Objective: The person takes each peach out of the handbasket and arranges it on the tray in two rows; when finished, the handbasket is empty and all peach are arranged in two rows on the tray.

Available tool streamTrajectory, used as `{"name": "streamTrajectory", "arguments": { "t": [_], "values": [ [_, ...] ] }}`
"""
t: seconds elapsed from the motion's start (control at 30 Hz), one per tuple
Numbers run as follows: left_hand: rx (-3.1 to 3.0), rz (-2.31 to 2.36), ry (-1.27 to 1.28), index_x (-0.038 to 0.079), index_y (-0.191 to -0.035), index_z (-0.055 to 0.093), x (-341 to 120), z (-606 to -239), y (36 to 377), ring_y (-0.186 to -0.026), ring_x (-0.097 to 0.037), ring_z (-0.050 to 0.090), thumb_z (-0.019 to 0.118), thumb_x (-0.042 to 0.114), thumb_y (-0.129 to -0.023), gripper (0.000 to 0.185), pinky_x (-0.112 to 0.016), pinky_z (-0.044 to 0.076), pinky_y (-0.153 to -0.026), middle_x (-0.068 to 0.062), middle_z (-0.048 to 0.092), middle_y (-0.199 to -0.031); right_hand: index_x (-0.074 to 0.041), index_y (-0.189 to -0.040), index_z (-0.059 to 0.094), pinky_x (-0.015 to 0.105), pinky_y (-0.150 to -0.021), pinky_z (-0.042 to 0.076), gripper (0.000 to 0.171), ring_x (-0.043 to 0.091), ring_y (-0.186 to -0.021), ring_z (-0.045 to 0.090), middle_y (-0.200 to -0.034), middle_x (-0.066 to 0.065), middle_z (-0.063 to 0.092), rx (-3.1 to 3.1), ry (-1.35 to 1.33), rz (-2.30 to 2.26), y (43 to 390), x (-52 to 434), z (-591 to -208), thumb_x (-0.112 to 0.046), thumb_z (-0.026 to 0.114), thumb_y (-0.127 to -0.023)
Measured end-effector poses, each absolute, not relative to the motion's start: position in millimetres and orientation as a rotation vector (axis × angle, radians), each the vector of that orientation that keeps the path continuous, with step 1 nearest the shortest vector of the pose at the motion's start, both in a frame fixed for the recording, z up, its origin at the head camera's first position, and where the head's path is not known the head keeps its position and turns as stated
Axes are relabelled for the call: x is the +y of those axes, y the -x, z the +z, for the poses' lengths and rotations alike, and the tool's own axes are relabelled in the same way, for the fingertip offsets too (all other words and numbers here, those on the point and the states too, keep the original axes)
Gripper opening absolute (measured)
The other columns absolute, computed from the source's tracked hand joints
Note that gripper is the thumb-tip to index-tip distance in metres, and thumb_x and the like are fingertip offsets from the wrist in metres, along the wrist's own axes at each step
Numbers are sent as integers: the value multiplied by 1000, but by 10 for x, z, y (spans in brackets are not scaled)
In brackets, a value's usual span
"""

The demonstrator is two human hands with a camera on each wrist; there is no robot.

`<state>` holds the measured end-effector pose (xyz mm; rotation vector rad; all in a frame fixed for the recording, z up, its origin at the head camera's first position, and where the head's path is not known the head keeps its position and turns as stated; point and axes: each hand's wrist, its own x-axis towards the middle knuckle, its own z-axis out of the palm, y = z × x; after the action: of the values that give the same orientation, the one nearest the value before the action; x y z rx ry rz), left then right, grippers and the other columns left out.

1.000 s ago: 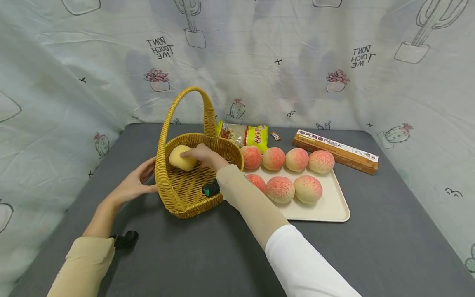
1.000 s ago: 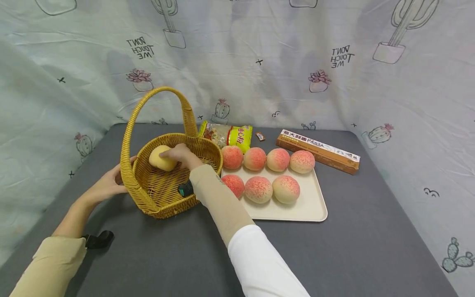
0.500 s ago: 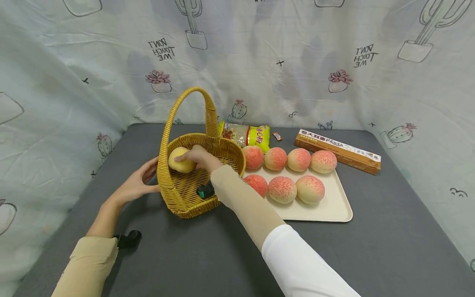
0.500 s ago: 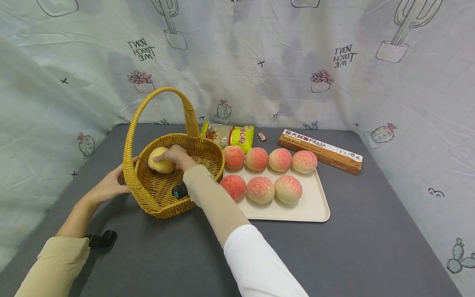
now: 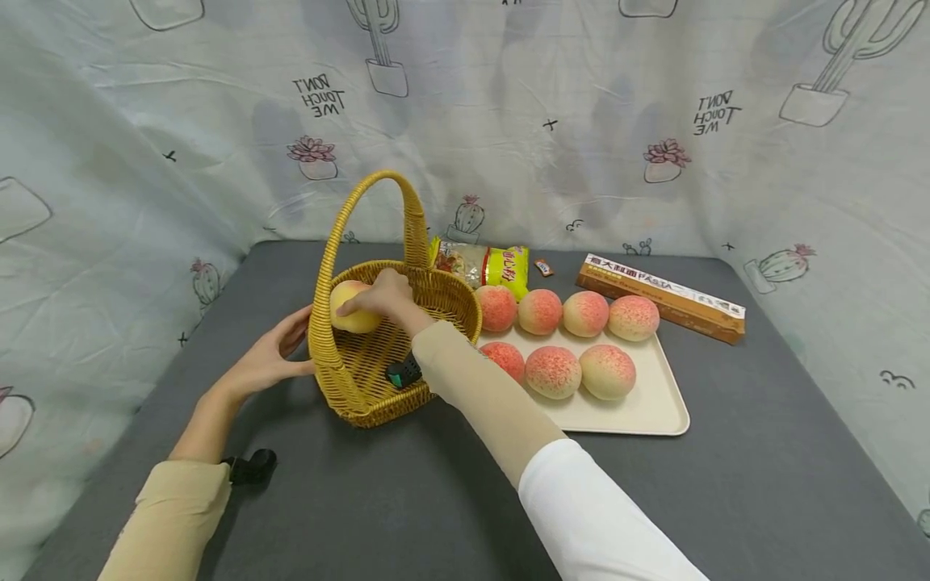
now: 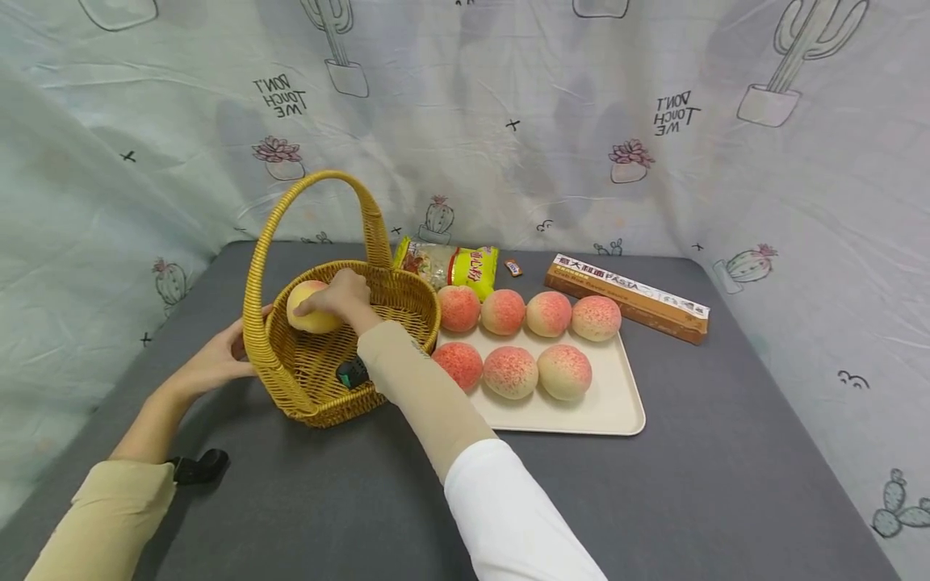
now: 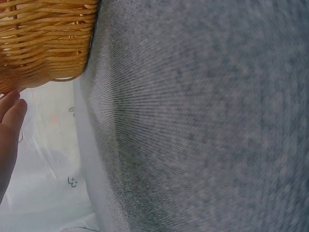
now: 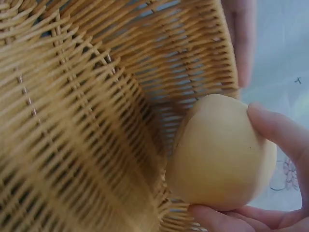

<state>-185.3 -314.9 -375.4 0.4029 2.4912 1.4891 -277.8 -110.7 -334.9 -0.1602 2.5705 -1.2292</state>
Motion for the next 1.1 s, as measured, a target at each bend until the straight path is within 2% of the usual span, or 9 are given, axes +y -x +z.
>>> {"name": "streamTrajectory", "arguments": {
  "t": [0.13,0.23,0.3,0.37,0.43,0.5,0.67,0.83,1.1],
  "values": [
    [2494,1488,-404,3,-156,3,-3140,-3751,1855,-143,-46,11,71,5,-88,96,-64,17,-114,-25,8,-159,-6,-91,63,24,-55,50,47,16,-69,55,-79,2,58,2629,226,-1189,2821,-984,-3244,-40,88,-69],
    [2501,1483,-408,3,-156,3,-3134,-3751,1863,-143,-47,11,71,5,-88,96,-63,17,-114,-26,9,-159,-12,-66,48,22,-45,39,48,12,-50,39,-57,-2,41,2616,274,-1185,2873,-844,-3154,-39,88,-70],
    [2505,1482,-414,3,-156,3,-3130,-3752,1869,-143,-47,11,71,5,-88,96,-63,17,-114,-27,9,-158,-14,-59,40,21,-44,31,54,10,-47,29,-52,-4,30,2592,286,-1209,2895,-724,-3095,-37,88,-70],
    [2511,1474,-413,3,-156,3,-3130,-3755,1874,-143,-47,12,71,6,-88,96,-62,17,-114,-26,9,-158,-13,-56,44,22,-45,31,51,10,-47,28,-50,-4,32,2546,306,-1259,2902,-587,-3045,-34,88,-71],
    [2514,1474,-415,2,-156,3,-3134,-3756,1876,-143,-47,11,71,5,-88,96,-62,17,-114,-27,9,-158,-9,-63,61,22,-50,39,35,11,-53,39,-53,-2,48,2490,334,-1329,2884,-435,-2999,-30,88,-71],
    [2515,1474,-420,2,-156,3,-3138,-3759,1876,-143,-47,11,70,4,-88,95,-62,17,-114,-27,8,-158,-6,-84,74,23,-60,49,30,12,-68,53,-72,0,64,2474,372,-1349,2848,-291,-2956,-30,87,-71],
    [2516,1472,-429,2,-156,3,-3146,-3773,1868,-142,-48,11,70,5,-89,95,-63,17,-113,-27,8,-158,-5,-124,66,28,-83,56,60,19,-104,62,-114,8,68,2395,385,-1445,2728,10,-2925,-24,88,-71],
    [2524,1456,-418,2,-156,3,-3138,-3781,1875,-142,-48,11,70,7,-89,95,-63,17,-113,-27,9,-158,-4,-134,58,31,-92,55,68,21,-115,61,-126,13,64,2262,341,-1598,2543,334,-2993,-12,86,-73],
    [2528,1450,-402,1,-156,1,-3141,-3775,1875,-142,-48,8,70,8,-89,96,-65,14,-113,-26,6,-159,2,-139,51,35,-92,56,70,30,-122,57,-133,20,57,2122,286,-1776,2222,886,-3057,7,79,-74]
  ]
}}
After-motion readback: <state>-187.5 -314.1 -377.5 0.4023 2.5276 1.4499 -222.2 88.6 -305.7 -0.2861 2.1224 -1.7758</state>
